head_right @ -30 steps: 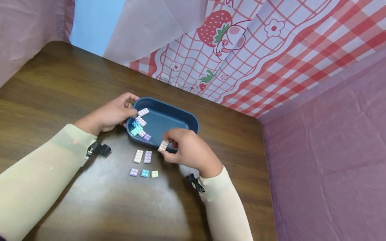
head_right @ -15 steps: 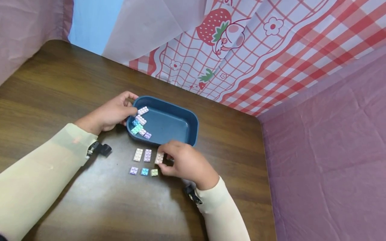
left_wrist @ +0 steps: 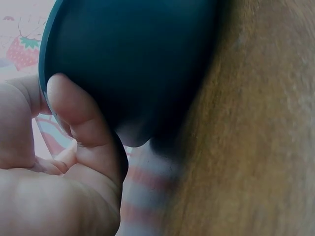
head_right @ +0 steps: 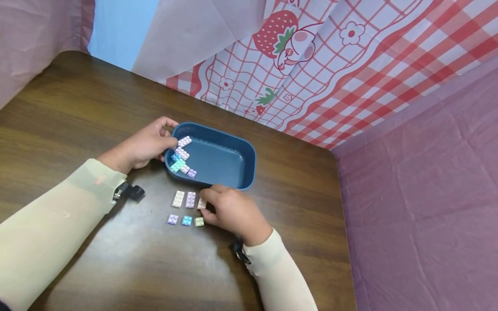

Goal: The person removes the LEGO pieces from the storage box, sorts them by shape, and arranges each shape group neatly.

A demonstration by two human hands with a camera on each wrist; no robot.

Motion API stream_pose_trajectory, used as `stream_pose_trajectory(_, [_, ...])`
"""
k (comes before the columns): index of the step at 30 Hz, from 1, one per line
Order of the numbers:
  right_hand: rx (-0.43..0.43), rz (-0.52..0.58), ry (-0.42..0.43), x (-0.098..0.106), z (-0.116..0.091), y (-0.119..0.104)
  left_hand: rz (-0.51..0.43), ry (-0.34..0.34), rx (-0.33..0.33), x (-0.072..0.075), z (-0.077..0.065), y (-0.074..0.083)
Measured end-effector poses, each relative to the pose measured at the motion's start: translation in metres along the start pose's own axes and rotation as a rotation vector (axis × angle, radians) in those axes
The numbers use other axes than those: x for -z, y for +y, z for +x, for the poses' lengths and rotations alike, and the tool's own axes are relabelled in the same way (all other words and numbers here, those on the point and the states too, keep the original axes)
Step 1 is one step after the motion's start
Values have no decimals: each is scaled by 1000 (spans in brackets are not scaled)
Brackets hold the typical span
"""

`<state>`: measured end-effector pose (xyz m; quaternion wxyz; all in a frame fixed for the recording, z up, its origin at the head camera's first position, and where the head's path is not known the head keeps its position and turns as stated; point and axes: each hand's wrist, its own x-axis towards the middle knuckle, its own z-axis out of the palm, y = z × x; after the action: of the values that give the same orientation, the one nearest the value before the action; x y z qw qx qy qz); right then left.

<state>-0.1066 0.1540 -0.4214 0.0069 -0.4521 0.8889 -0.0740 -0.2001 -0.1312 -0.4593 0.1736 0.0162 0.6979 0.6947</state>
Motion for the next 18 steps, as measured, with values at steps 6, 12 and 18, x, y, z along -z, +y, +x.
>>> stream_pose_trajectory(6, [-6, -4, -19, -6, 2, 4, 2, 3, 12, -1, 1, 1])
stream_pose_trajectory(12, [-13, -13, -43, -10, 3, 6, -9, 7, 8, -1, 2, -1])
stream_pose_trajectory(18, [-12, -16, -49, -12, 4, 7, -17, 5, 2, 0, 3, -2])
